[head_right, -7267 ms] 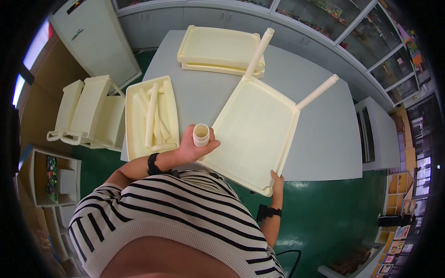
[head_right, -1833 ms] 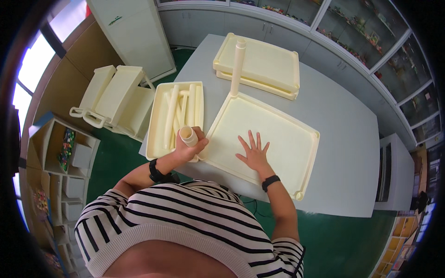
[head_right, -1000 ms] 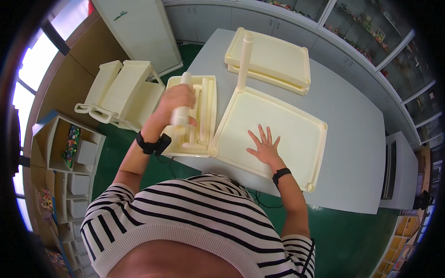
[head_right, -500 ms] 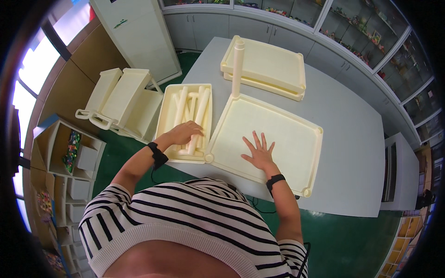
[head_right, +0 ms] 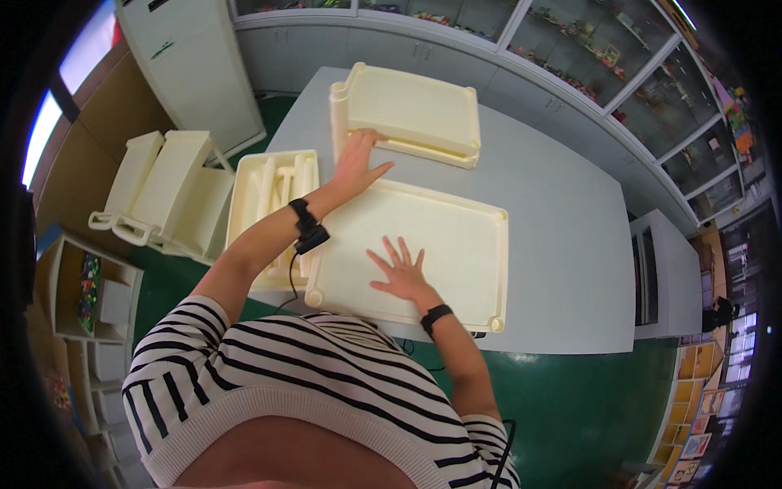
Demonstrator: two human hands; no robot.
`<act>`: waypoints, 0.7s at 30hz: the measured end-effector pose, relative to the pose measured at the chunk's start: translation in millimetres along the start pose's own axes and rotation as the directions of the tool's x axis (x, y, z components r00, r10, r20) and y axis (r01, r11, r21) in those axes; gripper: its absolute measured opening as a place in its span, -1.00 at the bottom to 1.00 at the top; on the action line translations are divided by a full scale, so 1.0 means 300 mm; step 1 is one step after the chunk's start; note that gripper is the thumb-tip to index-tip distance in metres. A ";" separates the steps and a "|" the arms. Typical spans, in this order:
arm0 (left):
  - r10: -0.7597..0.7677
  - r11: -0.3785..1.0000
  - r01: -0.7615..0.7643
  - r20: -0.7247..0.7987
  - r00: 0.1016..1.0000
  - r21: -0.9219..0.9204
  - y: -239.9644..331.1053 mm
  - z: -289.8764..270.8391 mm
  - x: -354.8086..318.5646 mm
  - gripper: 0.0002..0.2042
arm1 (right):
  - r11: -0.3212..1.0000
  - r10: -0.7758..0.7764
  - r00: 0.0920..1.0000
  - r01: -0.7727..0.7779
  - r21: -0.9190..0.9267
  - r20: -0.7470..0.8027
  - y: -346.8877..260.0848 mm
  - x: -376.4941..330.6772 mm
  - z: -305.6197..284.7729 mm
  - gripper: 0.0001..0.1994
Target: The person disassembles a plastic multi-tier utility cart by pulling apart the shelves and legs and placing the pieces into a white tray.
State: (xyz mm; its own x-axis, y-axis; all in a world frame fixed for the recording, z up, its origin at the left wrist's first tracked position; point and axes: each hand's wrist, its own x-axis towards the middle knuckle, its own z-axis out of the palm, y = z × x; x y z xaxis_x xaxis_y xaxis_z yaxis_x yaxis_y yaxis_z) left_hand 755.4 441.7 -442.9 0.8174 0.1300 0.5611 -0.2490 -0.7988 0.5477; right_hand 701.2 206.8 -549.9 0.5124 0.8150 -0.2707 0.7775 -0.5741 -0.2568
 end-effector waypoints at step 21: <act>-0.465 0.746 0.410 0.031 0.885 -0.524 -0.132 -0.112 0.140 -0.75 | 0.998 -0.031 0.999 0.029 0.055 0.030 0.005 -0.025 -0.017 -0.26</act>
State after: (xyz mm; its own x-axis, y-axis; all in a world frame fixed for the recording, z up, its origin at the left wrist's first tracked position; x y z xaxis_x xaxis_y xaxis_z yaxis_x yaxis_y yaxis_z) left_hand 782.0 498.4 -420.2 0.8549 0.4686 0.2227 -0.1227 -0.2344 0.9644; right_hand 700.4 200.3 -543.4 0.4771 0.8296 -0.2900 0.7708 -0.5535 -0.3153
